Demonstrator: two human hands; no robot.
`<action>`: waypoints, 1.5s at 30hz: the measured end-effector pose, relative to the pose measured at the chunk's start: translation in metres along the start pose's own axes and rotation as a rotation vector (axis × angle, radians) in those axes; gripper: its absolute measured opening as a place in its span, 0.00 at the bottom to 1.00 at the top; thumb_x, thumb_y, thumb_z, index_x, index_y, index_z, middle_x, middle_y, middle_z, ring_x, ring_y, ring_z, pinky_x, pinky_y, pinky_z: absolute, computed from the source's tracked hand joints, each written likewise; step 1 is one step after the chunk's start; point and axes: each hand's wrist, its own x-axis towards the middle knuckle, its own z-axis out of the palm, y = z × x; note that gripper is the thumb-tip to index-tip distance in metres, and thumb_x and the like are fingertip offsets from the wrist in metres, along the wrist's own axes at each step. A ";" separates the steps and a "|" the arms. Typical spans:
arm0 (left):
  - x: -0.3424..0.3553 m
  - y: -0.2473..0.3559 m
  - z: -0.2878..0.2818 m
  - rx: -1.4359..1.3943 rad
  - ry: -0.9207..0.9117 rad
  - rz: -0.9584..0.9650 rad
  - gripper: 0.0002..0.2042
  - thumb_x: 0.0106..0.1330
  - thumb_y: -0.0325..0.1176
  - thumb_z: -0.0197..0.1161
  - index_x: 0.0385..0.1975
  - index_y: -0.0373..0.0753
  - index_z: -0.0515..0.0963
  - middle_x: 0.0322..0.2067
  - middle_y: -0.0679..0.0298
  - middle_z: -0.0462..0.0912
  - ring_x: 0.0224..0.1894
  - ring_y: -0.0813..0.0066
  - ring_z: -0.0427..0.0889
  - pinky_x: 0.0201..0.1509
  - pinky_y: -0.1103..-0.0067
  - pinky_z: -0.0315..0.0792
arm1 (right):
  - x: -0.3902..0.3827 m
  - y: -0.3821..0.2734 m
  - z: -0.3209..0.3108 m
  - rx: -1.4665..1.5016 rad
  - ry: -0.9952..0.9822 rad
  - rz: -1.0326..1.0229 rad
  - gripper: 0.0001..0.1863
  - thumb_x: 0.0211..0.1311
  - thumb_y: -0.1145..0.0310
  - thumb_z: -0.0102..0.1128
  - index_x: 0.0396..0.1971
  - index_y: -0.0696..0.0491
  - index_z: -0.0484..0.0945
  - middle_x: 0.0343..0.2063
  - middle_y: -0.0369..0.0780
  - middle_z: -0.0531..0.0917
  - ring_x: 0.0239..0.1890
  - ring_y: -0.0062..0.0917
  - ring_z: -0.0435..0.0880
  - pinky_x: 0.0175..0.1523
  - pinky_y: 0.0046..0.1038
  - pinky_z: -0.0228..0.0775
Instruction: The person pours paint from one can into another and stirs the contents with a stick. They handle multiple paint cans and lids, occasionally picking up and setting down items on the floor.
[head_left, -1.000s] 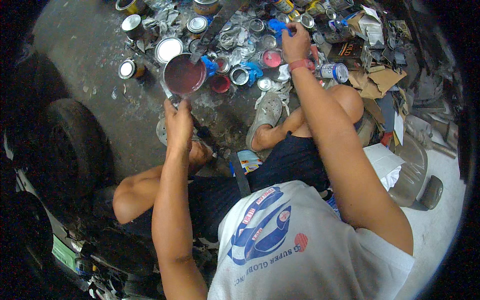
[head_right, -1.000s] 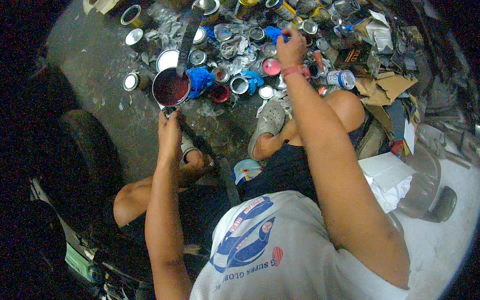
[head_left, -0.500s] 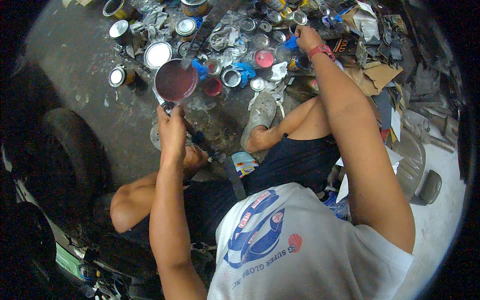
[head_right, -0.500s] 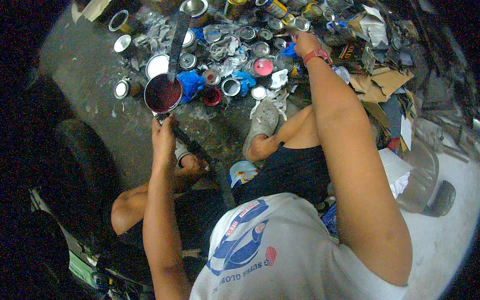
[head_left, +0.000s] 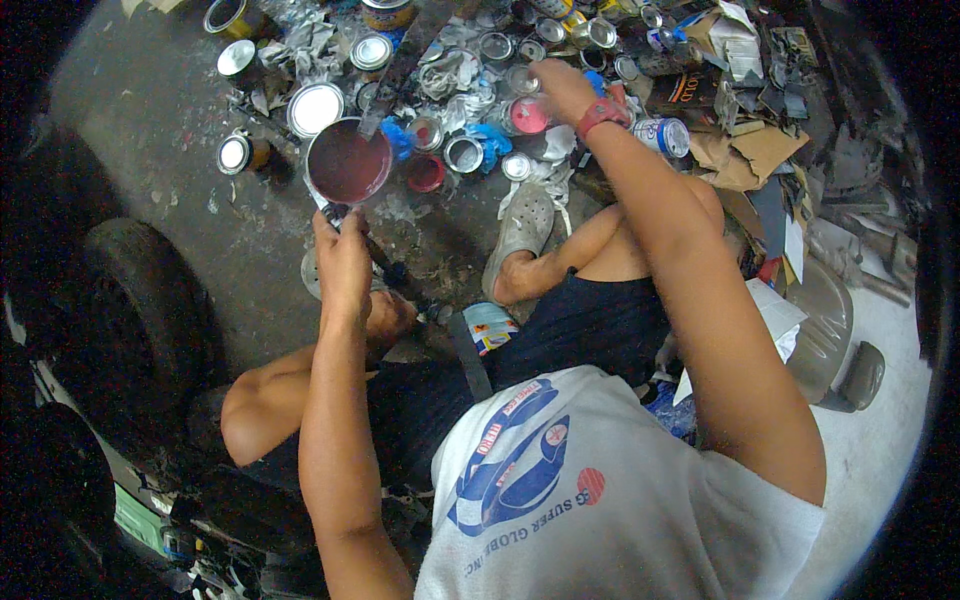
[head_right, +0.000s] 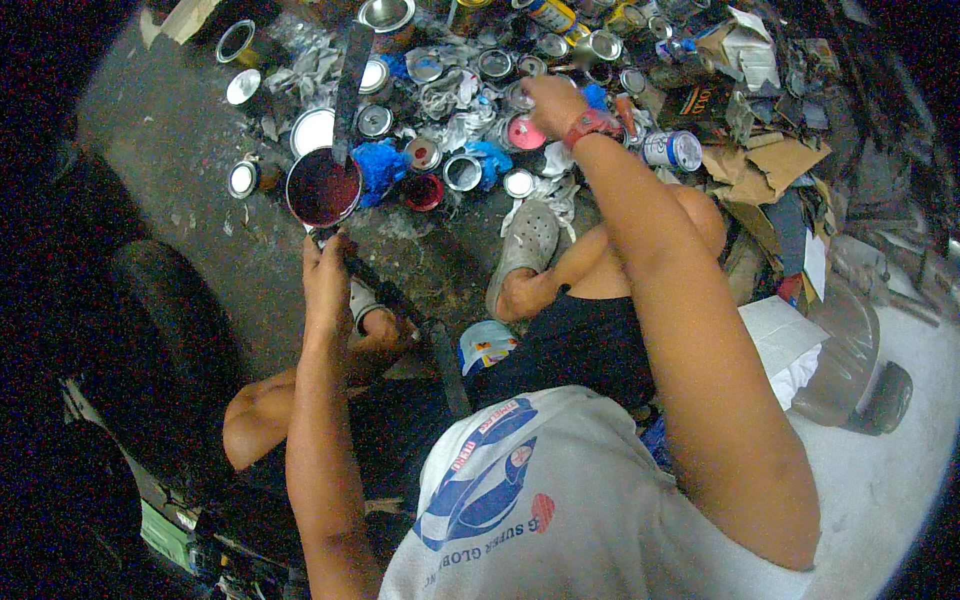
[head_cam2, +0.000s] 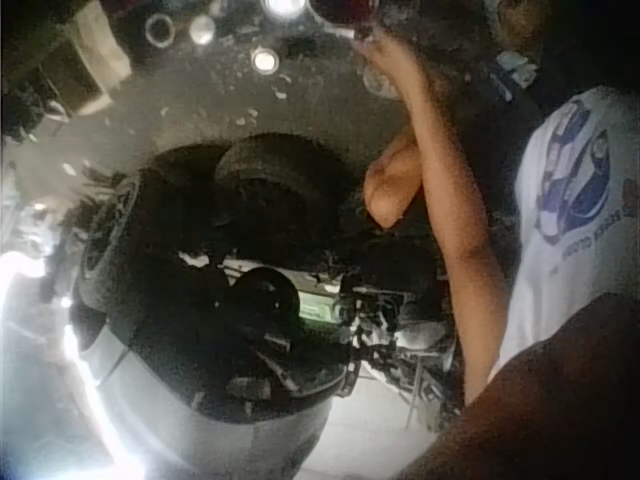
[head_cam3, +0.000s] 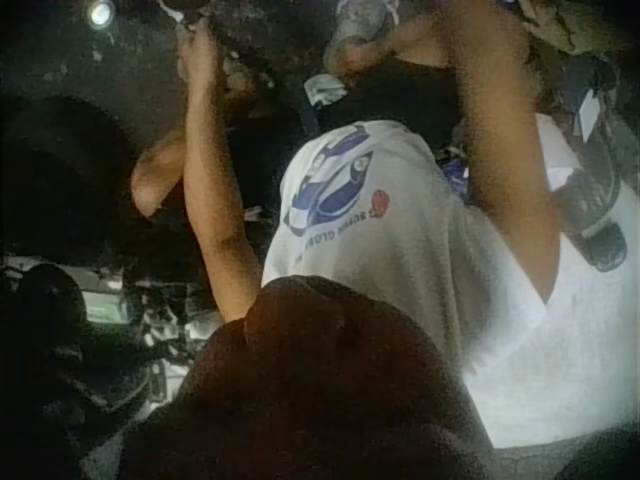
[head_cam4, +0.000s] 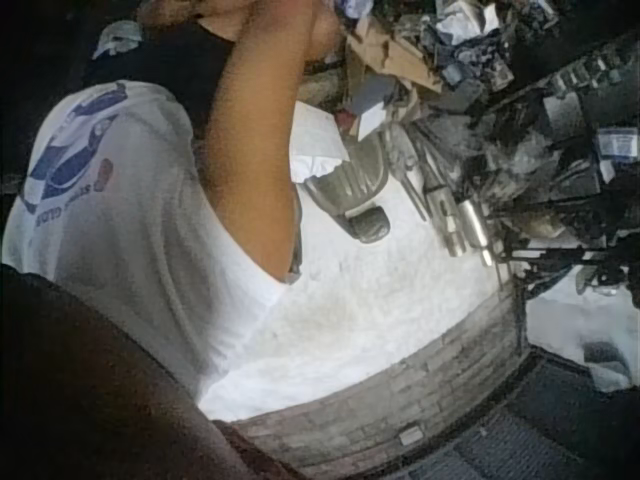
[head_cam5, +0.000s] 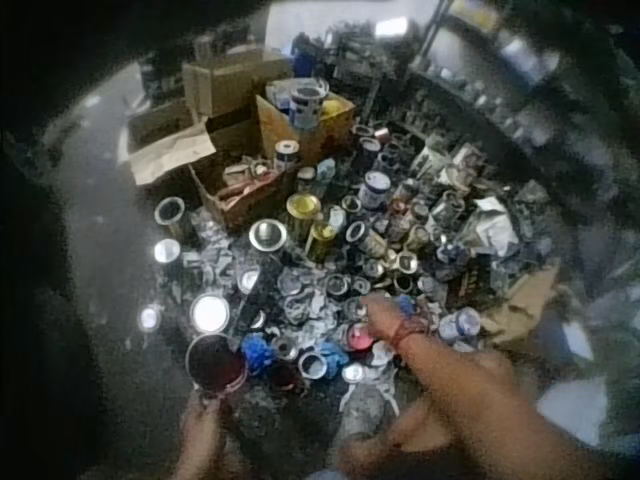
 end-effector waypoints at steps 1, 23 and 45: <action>0.002 -0.005 -0.002 0.002 0.000 0.014 0.21 0.80 0.36 0.61 0.67 0.33 0.73 0.44 0.60 0.83 0.43 0.72 0.79 0.48 0.71 0.74 | -0.003 -0.021 0.004 -0.055 0.000 -0.030 0.28 0.56 0.68 0.79 0.58 0.51 0.85 0.54 0.49 0.89 0.58 0.50 0.89 0.63 0.53 0.84; -0.011 0.015 -0.004 -0.048 -0.025 -0.033 0.20 0.81 0.36 0.61 0.67 0.34 0.73 0.46 0.61 0.83 0.45 0.72 0.78 0.52 0.71 0.73 | 0.023 -0.206 0.117 0.324 0.232 0.259 0.27 0.56 0.68 0.76 0.59 0.53 0.87 0.53 0.50 0.84 0.57 0.53 0.86 0.63 0.52 0.80; -0.004 0.006 -0.007 0.109 -0.013 -0.050 0.28 0.79 0.40 0.61 0.74 0.31 0.72 0.65 0.42 0.84 0.67 0.48 0.83 0.74 0.63 0.71 | -0.052 -0.232 0.142 0.312 0.295 0.058 0.24 0.57 0.66 0.84 0.54 0.51 0.88 0.58 0.44 0.82 0.63 0.46 0.80 0.67 0.47 0.72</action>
